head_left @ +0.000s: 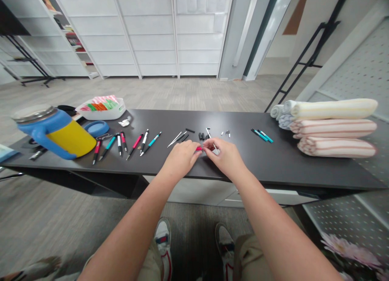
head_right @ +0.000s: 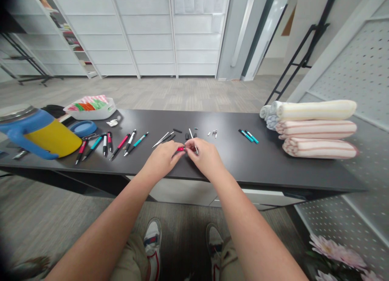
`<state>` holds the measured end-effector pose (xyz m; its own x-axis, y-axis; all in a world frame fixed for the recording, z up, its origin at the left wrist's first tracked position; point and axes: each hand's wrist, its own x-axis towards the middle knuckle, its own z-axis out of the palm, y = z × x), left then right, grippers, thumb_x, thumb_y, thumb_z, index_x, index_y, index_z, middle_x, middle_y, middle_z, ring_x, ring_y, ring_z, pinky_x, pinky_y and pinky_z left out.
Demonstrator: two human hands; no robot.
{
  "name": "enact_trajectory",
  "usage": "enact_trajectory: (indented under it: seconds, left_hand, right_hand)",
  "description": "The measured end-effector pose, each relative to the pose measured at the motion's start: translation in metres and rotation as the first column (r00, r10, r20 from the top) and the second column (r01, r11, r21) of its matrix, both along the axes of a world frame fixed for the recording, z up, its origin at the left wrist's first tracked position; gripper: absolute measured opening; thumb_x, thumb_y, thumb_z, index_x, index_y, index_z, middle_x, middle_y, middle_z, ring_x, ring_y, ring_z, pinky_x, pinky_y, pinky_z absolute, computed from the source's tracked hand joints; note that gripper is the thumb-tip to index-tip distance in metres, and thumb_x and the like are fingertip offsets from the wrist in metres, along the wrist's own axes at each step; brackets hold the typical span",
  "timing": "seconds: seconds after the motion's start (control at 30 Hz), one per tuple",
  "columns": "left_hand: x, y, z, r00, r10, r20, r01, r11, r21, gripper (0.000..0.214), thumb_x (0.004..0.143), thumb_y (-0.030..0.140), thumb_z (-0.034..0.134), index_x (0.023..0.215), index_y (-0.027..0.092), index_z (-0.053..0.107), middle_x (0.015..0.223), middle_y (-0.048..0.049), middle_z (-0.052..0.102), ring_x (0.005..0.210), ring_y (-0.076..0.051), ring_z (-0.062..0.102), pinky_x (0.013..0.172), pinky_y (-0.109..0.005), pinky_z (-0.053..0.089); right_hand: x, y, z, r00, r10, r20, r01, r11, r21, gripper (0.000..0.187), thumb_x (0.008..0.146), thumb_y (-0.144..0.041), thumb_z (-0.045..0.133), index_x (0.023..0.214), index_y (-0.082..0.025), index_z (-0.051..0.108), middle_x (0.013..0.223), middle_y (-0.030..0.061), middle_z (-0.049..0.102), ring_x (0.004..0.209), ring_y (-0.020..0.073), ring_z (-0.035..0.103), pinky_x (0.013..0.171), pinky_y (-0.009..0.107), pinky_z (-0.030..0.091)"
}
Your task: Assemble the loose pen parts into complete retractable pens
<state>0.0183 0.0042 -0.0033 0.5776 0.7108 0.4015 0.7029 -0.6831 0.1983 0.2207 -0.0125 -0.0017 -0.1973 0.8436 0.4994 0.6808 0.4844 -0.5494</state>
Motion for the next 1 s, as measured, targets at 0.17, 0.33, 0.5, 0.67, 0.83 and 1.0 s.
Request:
enact_trajectory:
  seconds: [0.17, 0.33, 0.5, 0.67, 0.83, 1.0]
  left_hand:
    - [-0.002, 0.0, 0.003, 0.998, -0.031, -0.047, 0.031, 1.0, -0.003, 0.016, 0.102, 0.02, 0.054, 0.107, 0.019, 0.069, 0.098, -0.0085, 0.069, 0.095, -0.024, 0.066, 0.085, -0.038, 0.051]
    - [-0.006, 0.006, -0.003, 0.996, -0.017, 0.082, 0.02, 0.999, -0.043, 0.021, 0.103, 0.023, 0.052, 0.113, 0.022, 0.071, 0.099, -0.007, 0.07, 0.095, -0.023, 0.067, 0.087, -0.036, 0.053]
    - [-0.008, 0.009, -0.007, 0.977, -0.016, 0.214, 0.035, 0.996, -0.085, 0.024, 0.103, 0.021, 0.05, 0.118, 0.023, 0.069, 0.111, -0.0064, 0.072, 0.106, -0.022, 0.067, 0.098, -0.036, 0.052]
    - [-0.008, 0.009, -0.006, 0.967, -0.015, 0.253, 0.044, 0.993, -0.113, 0.022, 0.102, 0.021, 0.052, 0.114, 0.024, 0.07, 0.11, -0.0058, 0.073, 0.105, -0.022, 0.068, 0.098, -0.037, 0.053]
    - [-0.008, 0.009, -0.004, 0.961, -0.023, 0.277, 0.058, 0.991, -0.12, 0.02, 0.101, 0.021, 0.054, 0.112, 0.024, 0.071, 0.108, -0.0052, 0.074, 0.102, -0.022, 0.069, 0.094, -0.036, 0.053]
    - [-0.008, 0.008, -0.002, 0.95, -0.053, 0.307, 0.097, 0.987, -0.129, 0.019, 0.102, 0.023, 0.054, 0.111, 0.024, 0.071, 0.107, -0.0052, 0.074, 0.101, -0.021, 0.069, 0.091, -0.035, 0.053]
  right_hand:
    - [-0.002, -0.003, -0.002, 0.987, 0.047, -0.155, -0.059, 0.996, -0.072, 0.014, 0.093, -0.031, 0.066, 0.104, -0.023, 0.07, 0.096, 0.0035, 0.078, 0.084, 0.0188, 0.073, 0.082, 0.031, 0.057]
    - [0.002, 0.001, -0.007, 0.884, 0.072, -0.462, -0.15, 0.979, -0.136, 0.036, 0.102, -0.048, 0.056, 0.125, -0.022, 0.065, 0.109, 0.0082, 0.079, 0.096, 0.0199, 0.076, 0.092, 0.037, 0.059]
    - [0.004, -0.002, -0.003, 0.843, -0.004, -0.537, -0.087, 0.986, -0.144, 0.047, 0.105, -0.057, 0.049, 0.122, -0.02, 0.071, 0.086, 0.0047, 0.077, 0.074, 0.0165, 0.071, 0.076, 0.032, 0.06]
    - [0.006, -0.003, -0.003, 0.8, 0.002, -0.601, -0.122, 0.98, -0.16, 0.053, 0.103, -0.064, 0.047, 0.107, -0.019, 0.075, 0.082, 0.0047, 0.074, 0.068, 0.0155, 0.067, 0.069, 0.031, 0.057]
    - [0.005, -0.002, -0.005, 0.818, 0.032, -0.574, -0.134, 0.981, -0.137, 0.05, 0.103, -0.063, 0.048, 0.104, -0.02, 0.074, 0.085, 0.0051, 0.075, 0.07, 0.0159, 0.069, 0.071, 0.031, 0.058]
    - [0.004, -0.002, -0.004, 0.859, 0.013, -0.511, -0.095, 0.986, -0.135, 0.05, 0.104, -0.063, 0.046, 0.107, -0.021, 0.074, 0.086, 0.0049, 0.076, 0.072, 0.0163, 0.07, 0.074, 0.032, 0.059]
